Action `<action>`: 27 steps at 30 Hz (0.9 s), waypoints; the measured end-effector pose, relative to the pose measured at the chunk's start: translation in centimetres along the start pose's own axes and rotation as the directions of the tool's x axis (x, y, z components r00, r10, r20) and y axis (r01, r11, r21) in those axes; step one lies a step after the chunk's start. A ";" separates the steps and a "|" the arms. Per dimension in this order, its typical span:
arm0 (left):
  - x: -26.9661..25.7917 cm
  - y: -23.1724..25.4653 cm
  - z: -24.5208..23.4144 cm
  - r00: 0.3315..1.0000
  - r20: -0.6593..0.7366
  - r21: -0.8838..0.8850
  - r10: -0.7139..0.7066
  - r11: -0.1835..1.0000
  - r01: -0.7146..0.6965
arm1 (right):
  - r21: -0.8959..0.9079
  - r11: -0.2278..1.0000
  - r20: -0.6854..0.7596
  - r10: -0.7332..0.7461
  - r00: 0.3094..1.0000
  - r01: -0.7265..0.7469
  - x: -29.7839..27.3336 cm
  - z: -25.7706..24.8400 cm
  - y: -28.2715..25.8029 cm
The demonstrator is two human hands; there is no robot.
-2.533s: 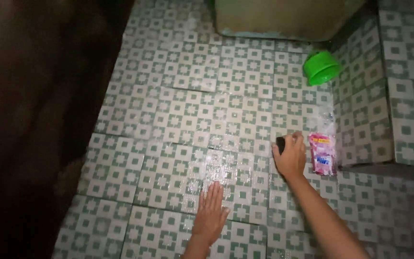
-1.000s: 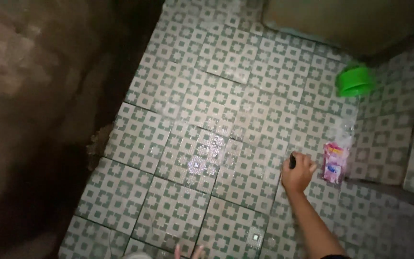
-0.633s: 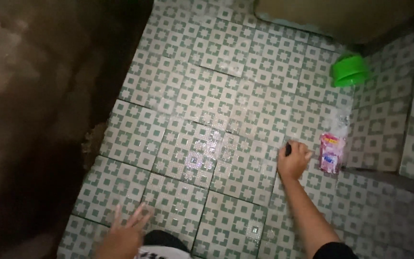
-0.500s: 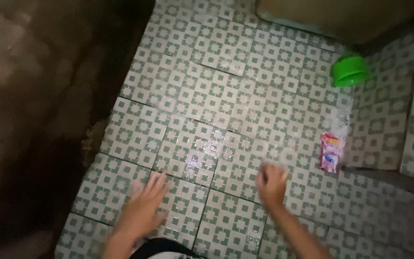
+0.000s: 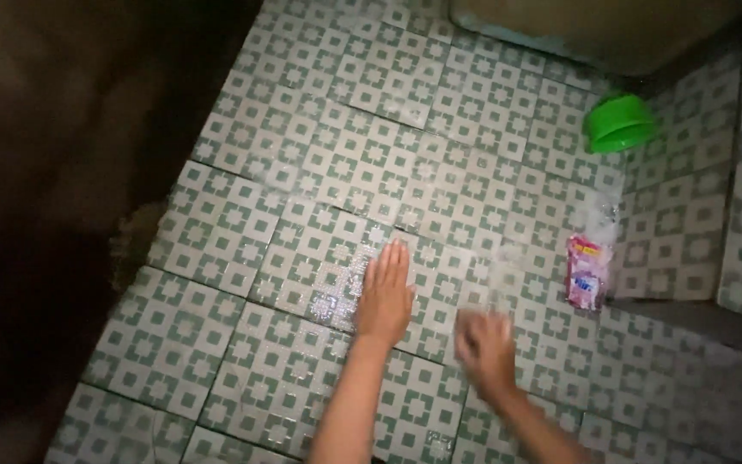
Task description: Scrubbing floor tiles and wall corners with a brush and rinsing with water from a bucket.
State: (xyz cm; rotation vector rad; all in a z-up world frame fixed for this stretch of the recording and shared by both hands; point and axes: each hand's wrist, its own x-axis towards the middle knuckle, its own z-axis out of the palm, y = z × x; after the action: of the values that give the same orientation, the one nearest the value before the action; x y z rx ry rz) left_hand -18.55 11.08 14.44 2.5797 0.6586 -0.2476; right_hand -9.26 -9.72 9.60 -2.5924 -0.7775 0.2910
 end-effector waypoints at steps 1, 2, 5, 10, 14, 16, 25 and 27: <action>-0.3 -0.2 0.8 0.999 -0.013 0.024 -0.035 0.999 0.035 | -0.084 0.946 -0.105 -0.321 0.941 0.313 -2.3 1.4 2.8; -0.6 -0.4 1.5 0.997 -0.027 0.047 -0.069 0.996 0.070 | -0.195 0.792 -0.182 -0.609 0.772 0.579 -4.6 2.7 5.7; -2.0 -1.8 0.3 0.995 0.073 0.200 -0.074 0.978 0.058 | -0.062 0.968 -0.290 -0.251 0.923 0.244 0.5 1.9 6.9; -6.2 -5.8 -4.4 0.976 0.112 0.306 -0.187 0.941 0.145 | -0.126 0.991 -0.528 -0.112 0.842 0.053 10.8 4.1 1.1; -12.5 -8.8 -7.3 0.958 0.209 0.438 -0.194 0.895 0.086 | 0.293 0.938 0.205 0.124 0.971 -0.182 4.5 7.8 -9.0; -13.0 -9.3 -6.4 0.958 0.164 0.452 -0.234 0.882 0.138 | 0.283 0.943 0.280 0.095 0.955 -0.177 1.8 5.7 -9.0; -9.1 -2.2 -7.6 0.985 0.069 -0.003 -0.159 0.987 0.160 | 0.131 0.987 -0.043 -0.091 0.995 0.095 12.3 6.9 -10.2; -8.4 -1.8 -7.6 0.988 0.064 -0.044 -0.139 0.989 0.142 | 0.336 0.941 0.041 -0.045 0.998 0.029 9.3 7.2 -12.0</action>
State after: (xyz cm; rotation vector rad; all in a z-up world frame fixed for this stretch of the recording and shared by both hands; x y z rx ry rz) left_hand -26.24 12.68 22.79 2.4720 0.8148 -0.3502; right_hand -9.64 7.00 7.80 -2.2548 -0.7221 0.4361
